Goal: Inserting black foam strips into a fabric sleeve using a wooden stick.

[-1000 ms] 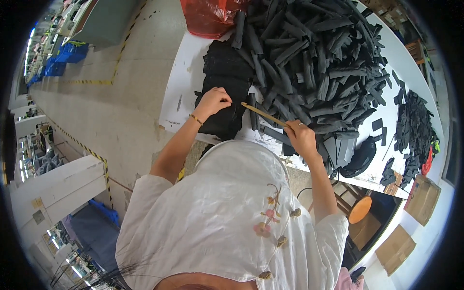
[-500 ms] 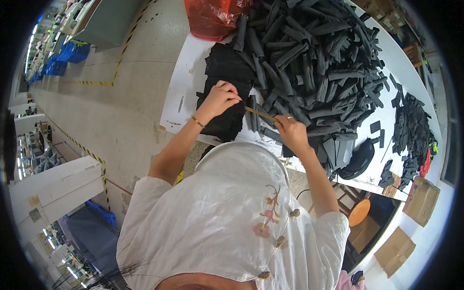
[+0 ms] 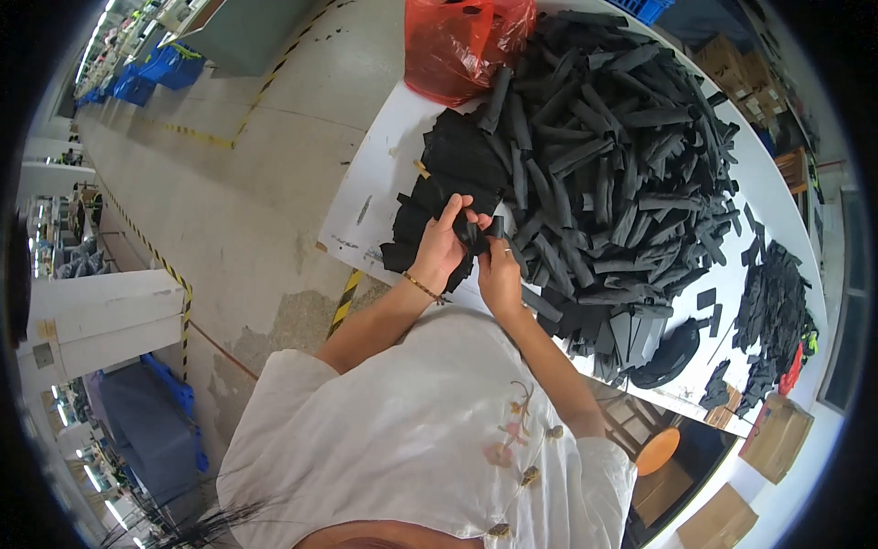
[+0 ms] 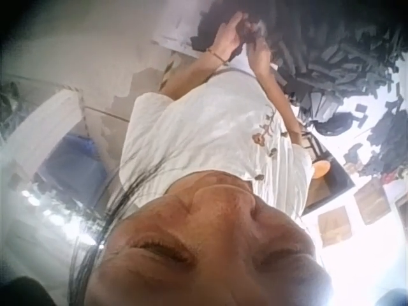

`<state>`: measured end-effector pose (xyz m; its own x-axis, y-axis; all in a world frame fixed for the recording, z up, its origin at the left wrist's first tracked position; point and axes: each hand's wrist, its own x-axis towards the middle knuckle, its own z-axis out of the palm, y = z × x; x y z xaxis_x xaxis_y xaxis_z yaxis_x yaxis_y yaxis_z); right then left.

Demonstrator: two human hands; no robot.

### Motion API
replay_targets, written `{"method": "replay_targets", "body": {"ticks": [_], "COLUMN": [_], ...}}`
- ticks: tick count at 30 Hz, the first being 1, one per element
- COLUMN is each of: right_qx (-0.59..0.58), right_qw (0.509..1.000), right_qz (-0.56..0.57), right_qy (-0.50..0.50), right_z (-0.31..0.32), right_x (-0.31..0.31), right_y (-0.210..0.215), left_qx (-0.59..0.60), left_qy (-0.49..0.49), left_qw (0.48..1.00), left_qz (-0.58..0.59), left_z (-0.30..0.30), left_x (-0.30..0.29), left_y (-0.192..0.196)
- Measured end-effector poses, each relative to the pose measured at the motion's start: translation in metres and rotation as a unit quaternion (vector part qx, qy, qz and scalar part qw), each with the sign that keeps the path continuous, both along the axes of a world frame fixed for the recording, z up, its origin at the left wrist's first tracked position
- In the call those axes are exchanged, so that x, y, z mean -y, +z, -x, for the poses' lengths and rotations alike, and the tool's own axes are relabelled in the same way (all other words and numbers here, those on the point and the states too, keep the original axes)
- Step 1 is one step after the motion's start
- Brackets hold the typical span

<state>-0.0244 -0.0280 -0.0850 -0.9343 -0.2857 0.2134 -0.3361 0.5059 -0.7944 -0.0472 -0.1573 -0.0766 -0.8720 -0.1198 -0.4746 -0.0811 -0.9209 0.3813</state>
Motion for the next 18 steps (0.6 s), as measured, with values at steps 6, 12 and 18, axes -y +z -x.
{"method": "replay_targets", "body": {"ticks": [6,12,18], "right_qx": [0.06,0.088,0.169], "right_qw": [0.995,0.987,0.982], "right_qz": [-0.071,-0.131,-0.077], "right_qy": [0.035,0.034,-0.044], "right_z": [-0.036,-0.074,-0.073], "right_x": [-0.029,-0.075,-0.075], "right_y": [-0.006,0.039,0.047], "left_qx": [0.078,0.073,0.048], "left_qy": [0.074,-0.009,0.043], "left_qw": [0.992,0.997,0.998], "left_qz": [0.067,0.019,-0.004], "left_z": [0.027,0.021,0.034], "left_x": [0.033,0.01,-0.004], "left_y": [-0.001,-0.006,0.037]}}
